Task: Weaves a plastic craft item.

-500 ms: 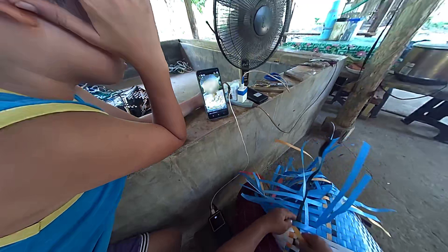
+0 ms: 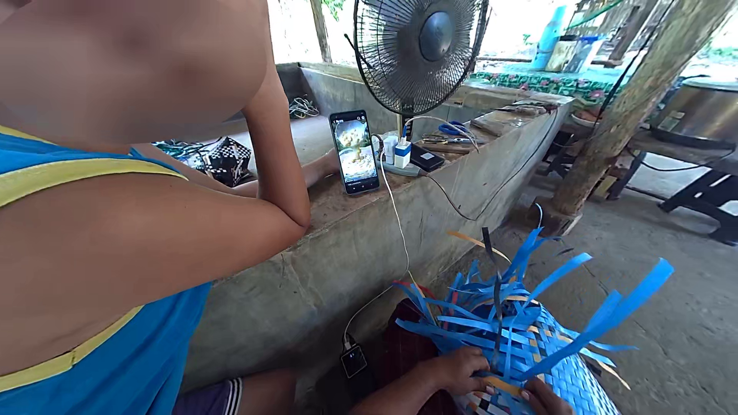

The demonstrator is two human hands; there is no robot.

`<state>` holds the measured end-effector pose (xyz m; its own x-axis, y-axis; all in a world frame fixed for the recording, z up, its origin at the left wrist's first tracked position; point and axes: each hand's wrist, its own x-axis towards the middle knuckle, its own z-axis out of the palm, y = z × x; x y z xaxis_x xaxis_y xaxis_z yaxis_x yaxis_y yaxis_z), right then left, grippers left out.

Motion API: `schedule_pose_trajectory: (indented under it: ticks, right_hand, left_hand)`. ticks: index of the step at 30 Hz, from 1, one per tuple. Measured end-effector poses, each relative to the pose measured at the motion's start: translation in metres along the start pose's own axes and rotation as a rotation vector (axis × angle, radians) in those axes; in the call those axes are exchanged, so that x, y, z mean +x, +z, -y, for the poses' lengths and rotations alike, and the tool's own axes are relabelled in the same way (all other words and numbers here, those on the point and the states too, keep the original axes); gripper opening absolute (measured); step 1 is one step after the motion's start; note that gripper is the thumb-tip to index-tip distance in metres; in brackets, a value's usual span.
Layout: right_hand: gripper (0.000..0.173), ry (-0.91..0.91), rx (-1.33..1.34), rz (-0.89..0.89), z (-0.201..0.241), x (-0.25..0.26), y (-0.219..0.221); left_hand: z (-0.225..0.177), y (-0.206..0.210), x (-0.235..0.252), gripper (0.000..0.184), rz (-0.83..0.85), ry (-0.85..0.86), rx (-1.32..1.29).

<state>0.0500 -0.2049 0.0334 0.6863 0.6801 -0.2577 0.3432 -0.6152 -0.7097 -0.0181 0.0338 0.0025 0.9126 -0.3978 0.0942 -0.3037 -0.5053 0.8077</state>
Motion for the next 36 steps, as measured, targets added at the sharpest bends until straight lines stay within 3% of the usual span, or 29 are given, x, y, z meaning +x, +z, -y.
schedule_pose_trajectory:
  ticks: [3,6,10,13,17,21,25,29,32,36]
  right_hand:
    - [0.038,0.093,-0.181,-0.018,-0.002,0.01,-0.003]
    - [0.042,0.104,-0.417,-0.137,0.016,0.013,-0.008]
    - [0.039,0.059,-0.325,-0.135,0.042,0.013,-0.005]
    - [0.035,-0.078,-0.008,-0.177,0.032,0.026,0.013]
    - [0.023,-0.277,0.173,-0.368,0.019,0.015,0.033]
    - [0.012,-0.536,0.064,-0.48,-0.008,0.005,0.06]
    - [0.03,-0.677,-0.206,-0.503,-0.027,0.0,0.064]
    - [0.026,-0.607,-0.1,-0.505,-0.034,0.006,0.055]
    - [0.021,-0.405,0.069,-0.475,-0.015,0.018,0.047]
    - [0.026,-0.234,0.101,-0.459,0.002,0.028,0.046]
  left_hand:
    - [-0.005,0.006,0.001,0.025,-0.046,-0.018,0.003]
    - [-0.014,0.01,0.001,0.028,-0.089,-0.189,0.014]
    - [-0.019,0.011,0.007,0.028,-0.145,-0.252,0.073]
    - [-0.019,0.012,0.007,0.023,-0.158,-0.184,0.094]
    - [-0.007,0.004,0.004,0.021,-0.12,-0.098,0.007]
    - [-0.009,-0.001,0.005,0.039,-0.052,-0.318,-0.217]
    - [-0.014,0.007,0.011,0.035,-0.112,-0.354,-0.196]
    - [-0.012,0.006,0.014,0.035,-0.082,-0.338,-0.215]
    - [-0.017,0.0,0.014,0.031,0.023,-0.303,-0.204]
    - [-0.022,-0.005,0.022,0.028,0.167,-0.229,0.076]
